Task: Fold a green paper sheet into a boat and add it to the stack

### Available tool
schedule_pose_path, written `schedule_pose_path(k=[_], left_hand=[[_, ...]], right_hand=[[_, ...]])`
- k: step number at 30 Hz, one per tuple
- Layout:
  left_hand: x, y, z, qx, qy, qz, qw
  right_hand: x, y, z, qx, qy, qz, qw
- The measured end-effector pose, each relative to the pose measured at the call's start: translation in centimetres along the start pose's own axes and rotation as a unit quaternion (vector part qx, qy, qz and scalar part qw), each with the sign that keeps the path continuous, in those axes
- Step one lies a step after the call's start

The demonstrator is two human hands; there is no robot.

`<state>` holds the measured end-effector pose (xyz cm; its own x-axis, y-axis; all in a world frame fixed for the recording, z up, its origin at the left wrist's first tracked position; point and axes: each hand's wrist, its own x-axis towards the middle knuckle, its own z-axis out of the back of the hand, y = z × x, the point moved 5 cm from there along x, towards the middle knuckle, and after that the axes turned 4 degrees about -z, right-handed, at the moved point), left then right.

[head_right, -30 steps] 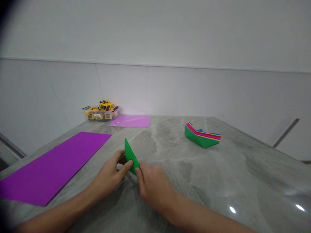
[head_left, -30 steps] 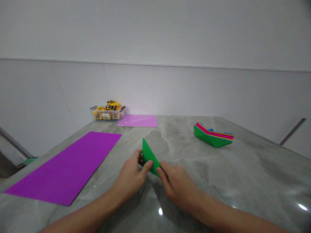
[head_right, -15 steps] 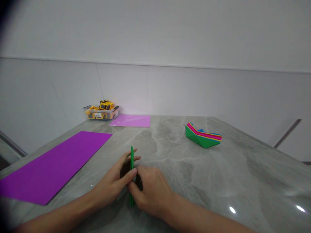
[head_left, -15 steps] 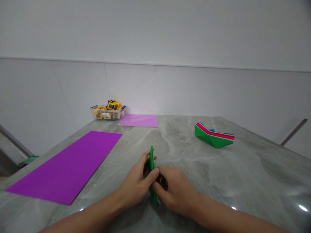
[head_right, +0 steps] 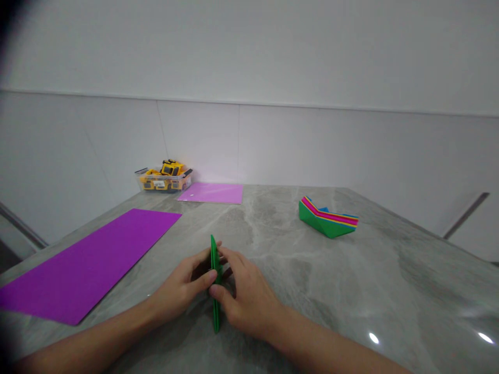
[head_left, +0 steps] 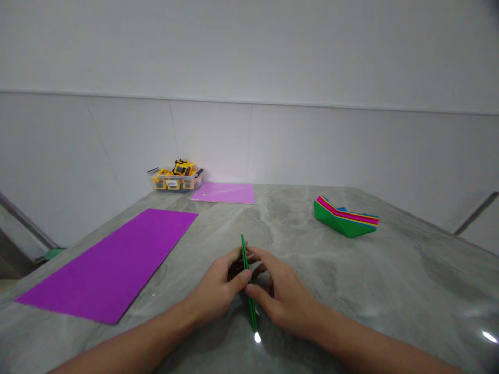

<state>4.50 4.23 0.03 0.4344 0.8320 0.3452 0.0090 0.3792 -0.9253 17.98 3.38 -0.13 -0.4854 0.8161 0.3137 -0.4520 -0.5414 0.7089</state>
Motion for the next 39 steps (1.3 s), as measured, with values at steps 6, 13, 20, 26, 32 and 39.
schedule_pose_path(k=[6,13,20,26,32,39], left_hand=[[0.0,-0.3,-0.2,-0.004,0.011,0.001,1.0],[0.0,-0.6,-0.3,-0.021,0.01,0.01,1.0],[0.1,-0.7,-0.5,-0.031,0.007,0.021,0.999],[0.0,-1.1,-0.5,-0.014,0.009,0.003,1.0],[0.1,-1.0,-0.2,0.047,0.011,0.01,0.999],[0.1,-0.5,0.1,0.059,0.01,0.015,0.998]], right_hand=[[-0.1,-0.2,0.0,0.007,-0.009,0.008,1.0],[-0.1,-0.2,0.0,0.01,-0.023,0.017,1.0],[-0.1,0.0,0.2,0.005,-0.023,0.012,1.0],[0.2,0.4,0.5,0.008,-0.03,-0.004,1.0],[0.3,0.2,0.6,0.006,-0.031,-0.003,1.0],[0.4,0.1,0.6,0.004,-0.036,-0.007,0.999]])
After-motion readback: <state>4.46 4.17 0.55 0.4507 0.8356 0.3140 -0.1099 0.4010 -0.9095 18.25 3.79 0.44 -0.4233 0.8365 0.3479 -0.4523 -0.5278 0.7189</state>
